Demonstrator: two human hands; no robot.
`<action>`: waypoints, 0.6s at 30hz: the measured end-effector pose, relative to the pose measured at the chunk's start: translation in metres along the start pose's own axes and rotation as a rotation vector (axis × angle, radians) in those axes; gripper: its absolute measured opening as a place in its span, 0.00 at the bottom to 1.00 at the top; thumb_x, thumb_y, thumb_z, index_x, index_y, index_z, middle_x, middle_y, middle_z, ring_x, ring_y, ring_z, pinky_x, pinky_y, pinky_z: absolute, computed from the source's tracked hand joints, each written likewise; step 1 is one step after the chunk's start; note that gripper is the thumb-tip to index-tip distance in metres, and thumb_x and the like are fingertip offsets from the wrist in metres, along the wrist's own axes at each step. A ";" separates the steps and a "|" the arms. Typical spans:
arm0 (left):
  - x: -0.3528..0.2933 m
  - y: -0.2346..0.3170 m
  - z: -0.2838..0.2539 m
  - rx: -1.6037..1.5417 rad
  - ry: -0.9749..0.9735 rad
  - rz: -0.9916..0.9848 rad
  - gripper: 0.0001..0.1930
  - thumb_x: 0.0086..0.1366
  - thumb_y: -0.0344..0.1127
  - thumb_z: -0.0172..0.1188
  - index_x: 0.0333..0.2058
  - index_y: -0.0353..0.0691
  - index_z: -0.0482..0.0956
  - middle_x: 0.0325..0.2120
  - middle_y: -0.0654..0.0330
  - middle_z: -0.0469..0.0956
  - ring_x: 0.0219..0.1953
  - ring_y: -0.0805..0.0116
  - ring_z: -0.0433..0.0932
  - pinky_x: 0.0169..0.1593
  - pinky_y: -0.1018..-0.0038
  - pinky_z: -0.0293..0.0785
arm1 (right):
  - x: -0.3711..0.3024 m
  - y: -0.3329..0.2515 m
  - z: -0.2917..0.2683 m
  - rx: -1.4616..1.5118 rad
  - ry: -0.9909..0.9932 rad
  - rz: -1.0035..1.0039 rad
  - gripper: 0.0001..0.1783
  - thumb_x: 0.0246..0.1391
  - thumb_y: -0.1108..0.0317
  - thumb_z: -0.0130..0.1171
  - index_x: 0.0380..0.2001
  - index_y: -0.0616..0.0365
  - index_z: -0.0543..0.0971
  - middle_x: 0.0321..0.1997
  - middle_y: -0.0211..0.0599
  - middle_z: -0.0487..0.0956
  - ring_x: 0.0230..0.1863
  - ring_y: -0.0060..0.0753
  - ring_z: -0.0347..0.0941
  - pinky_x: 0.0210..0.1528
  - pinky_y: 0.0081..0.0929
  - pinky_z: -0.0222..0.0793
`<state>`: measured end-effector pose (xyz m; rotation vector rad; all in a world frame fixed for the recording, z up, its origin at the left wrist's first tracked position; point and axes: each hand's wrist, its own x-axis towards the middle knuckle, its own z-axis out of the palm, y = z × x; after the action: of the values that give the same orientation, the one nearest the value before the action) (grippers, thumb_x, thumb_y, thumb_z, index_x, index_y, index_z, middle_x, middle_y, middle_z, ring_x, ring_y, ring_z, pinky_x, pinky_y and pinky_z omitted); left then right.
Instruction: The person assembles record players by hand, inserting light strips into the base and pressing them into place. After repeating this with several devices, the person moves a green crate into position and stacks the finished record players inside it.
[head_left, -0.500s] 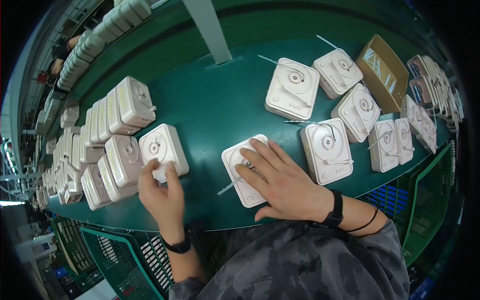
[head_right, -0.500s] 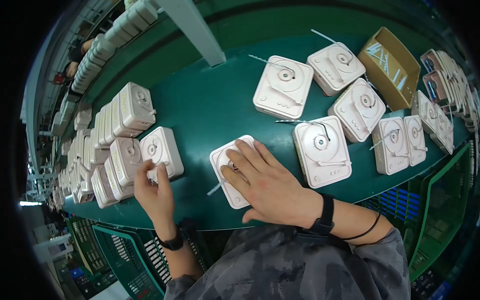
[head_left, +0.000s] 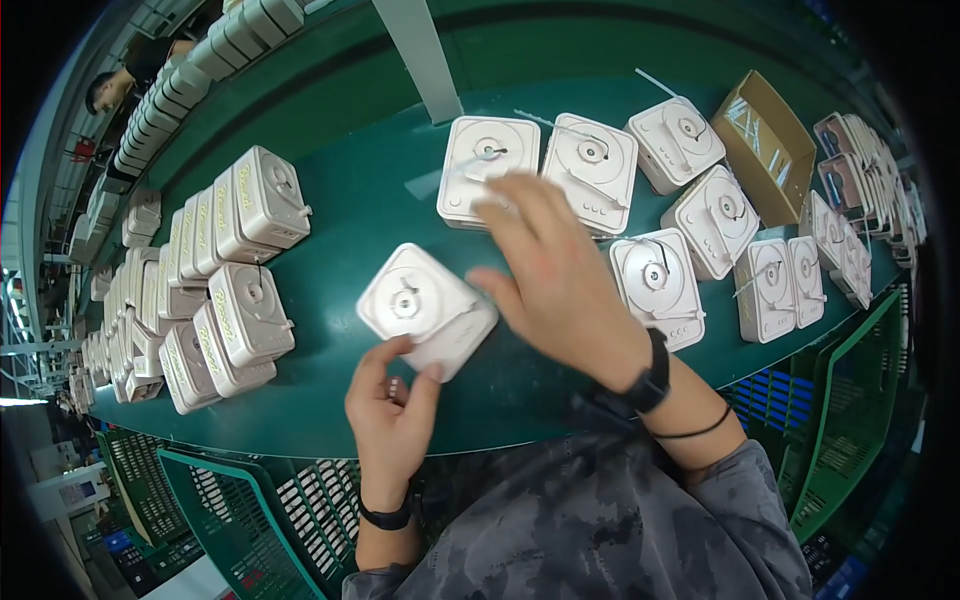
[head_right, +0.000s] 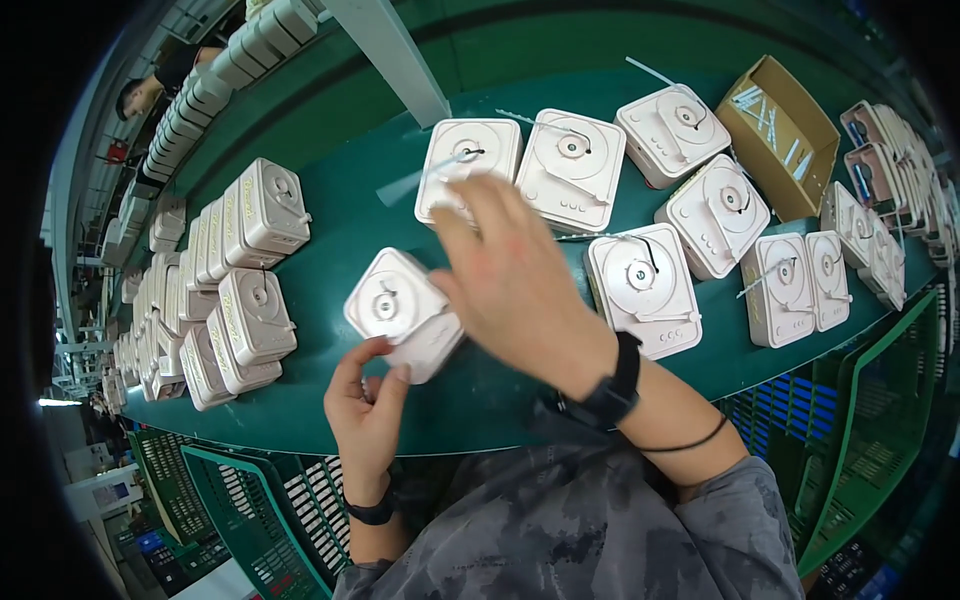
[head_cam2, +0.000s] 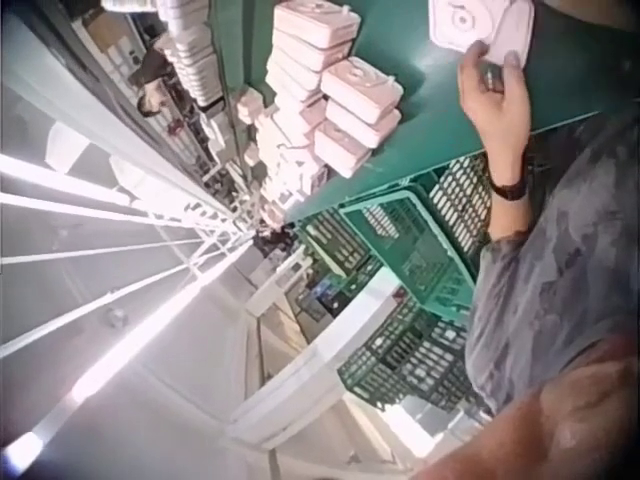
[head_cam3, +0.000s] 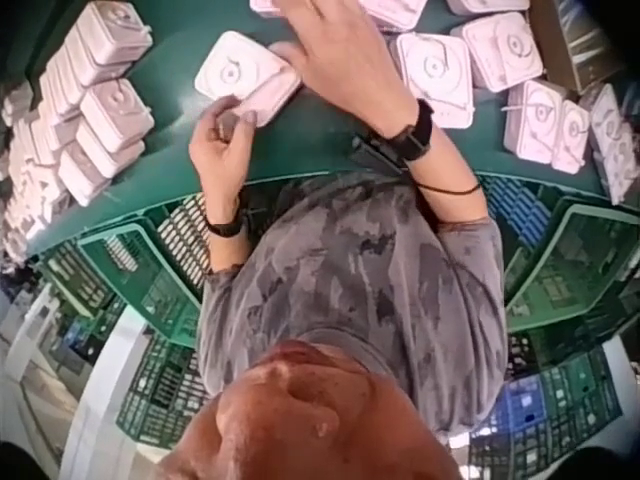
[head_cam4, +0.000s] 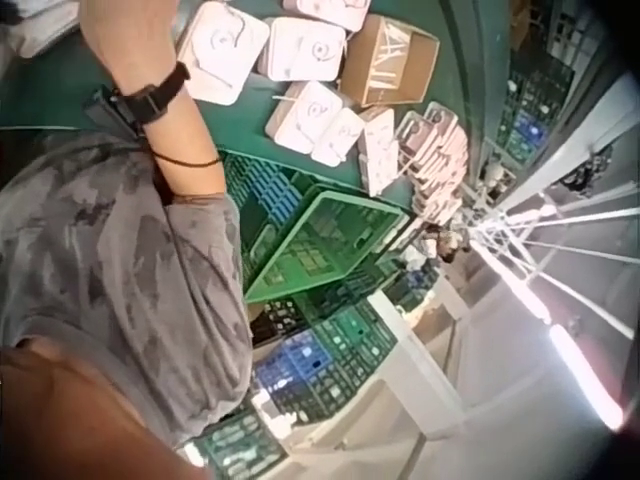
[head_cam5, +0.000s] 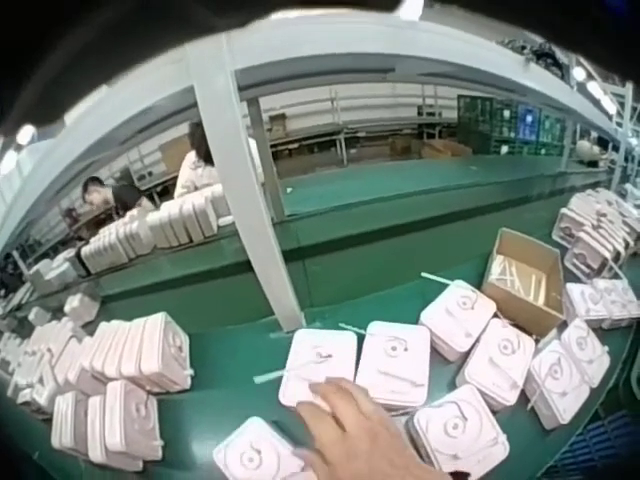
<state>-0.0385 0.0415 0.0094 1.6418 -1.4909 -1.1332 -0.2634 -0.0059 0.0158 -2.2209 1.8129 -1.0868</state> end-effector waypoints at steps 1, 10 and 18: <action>-0.006 0.006 0.005 -0.001 0.002 -0.010 0.16 0.60 0.26 0.67 0.46 0.32 0.78 0.41 0.53 0.80 0.27 0.71 0.76 0.30 0.75 0.72 | -0.012 -0.004 -0.005 0.228 -0.075 -0.030 0.29 0.48 0.68 0.71 0.53 0.63 0.75 0.59 0.51 0.73 0.63 0.56 0.67 0.64 0.46 0.64; -0.012 0.014 0.035 -0.093 -0.250 0.189 0.18 0.60 0.22 0.66 0.49 0.30 0.74 0.42 0.58 0.80 0.21 0.87 0.66 0.25 0.86 0.63 | -0.051 -0.022 -0.018 0.715 -0.368 -0.045 0.10 0.53 0.74 0.65 0.40 0.60 0.81 0.41 0.38 0.81 0.46 0.43 0.77 0.50 0.35 0.73; -0.006 -0.003 0.021 -0.576 -0.206 -0.045 0.14 0.67 0.24 0.61 0.50 0.32 0.75 0.41 0.54 0.81 0.18 0.84 0.66 0.22 0.85 0.62 | -0.054 -0.011 -0.022 0.799 -0.132 0.411 0.06 0.57 0.72 0.62 0.36 0.62 0.82 0.30 0.40 0.81 0.31 0.41 0.79 0.34 0.33 0.73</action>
<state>-0.0558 0.0497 -0.0010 1.1900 -1.0983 -1.6136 -0.2692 0.0535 0.0123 -1.3557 1.3415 -1.2346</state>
